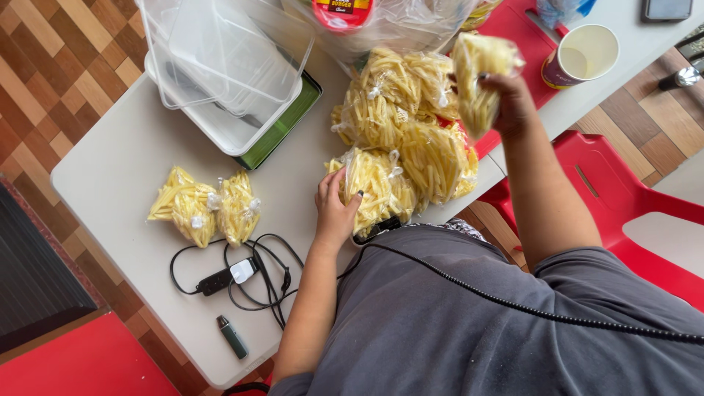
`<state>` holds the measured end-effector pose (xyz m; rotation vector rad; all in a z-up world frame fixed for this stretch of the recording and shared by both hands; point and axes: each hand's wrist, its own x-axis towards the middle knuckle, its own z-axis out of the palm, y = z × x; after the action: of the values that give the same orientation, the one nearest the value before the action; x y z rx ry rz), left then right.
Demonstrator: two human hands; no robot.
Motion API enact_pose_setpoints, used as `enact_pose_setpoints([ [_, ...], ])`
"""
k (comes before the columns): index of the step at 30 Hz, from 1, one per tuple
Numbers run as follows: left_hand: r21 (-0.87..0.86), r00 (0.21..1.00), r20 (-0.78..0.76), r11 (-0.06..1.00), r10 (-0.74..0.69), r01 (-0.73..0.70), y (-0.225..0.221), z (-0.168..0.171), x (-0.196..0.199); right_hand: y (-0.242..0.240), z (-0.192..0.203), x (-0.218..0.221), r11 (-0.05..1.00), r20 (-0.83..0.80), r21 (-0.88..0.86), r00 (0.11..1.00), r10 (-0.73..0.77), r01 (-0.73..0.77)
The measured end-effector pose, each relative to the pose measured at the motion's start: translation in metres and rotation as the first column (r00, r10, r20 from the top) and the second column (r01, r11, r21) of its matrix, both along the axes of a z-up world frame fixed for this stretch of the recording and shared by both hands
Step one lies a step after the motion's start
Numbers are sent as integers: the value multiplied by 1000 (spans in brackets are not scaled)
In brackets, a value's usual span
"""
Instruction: The person repeatedly picks up plastic-wrapped bundles of yellow noodles, places them on a digital scale, and transfers them into a white plastic container. The person also moves a knife and adjusts the container lid during the process.
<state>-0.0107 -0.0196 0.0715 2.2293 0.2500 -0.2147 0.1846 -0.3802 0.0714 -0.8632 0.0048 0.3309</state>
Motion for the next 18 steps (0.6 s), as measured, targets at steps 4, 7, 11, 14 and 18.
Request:
enact_pose_setpoints([
  [4, -1, 982, 168, 996, 90, -91, 24, -5, 7, -32, -35, 17, 910, 51, -355, 976, -211, 215],
  [7, -42, 933, 311, 983, 181, -176, 49, -10, 21, -65, -62, 29, 736, 237, -572, 932, -275, 363],
  [11, -25, 834, 495, 963, 243, -267, 92, -16, 63, -79, -101, 41, 635, 170, -706, 945, -278, 314],
  [14, 72, 740, 603, 903, 299, -424, 131, -20, 106, -74, -105, 40, 279, 96, -949, 977, -189, 147],
  [18, 86, 636, 598, 751, 487, -655, 194, -49, 151, -27, -71, 28, -116, 169, -982, 962, -214, 146],
])
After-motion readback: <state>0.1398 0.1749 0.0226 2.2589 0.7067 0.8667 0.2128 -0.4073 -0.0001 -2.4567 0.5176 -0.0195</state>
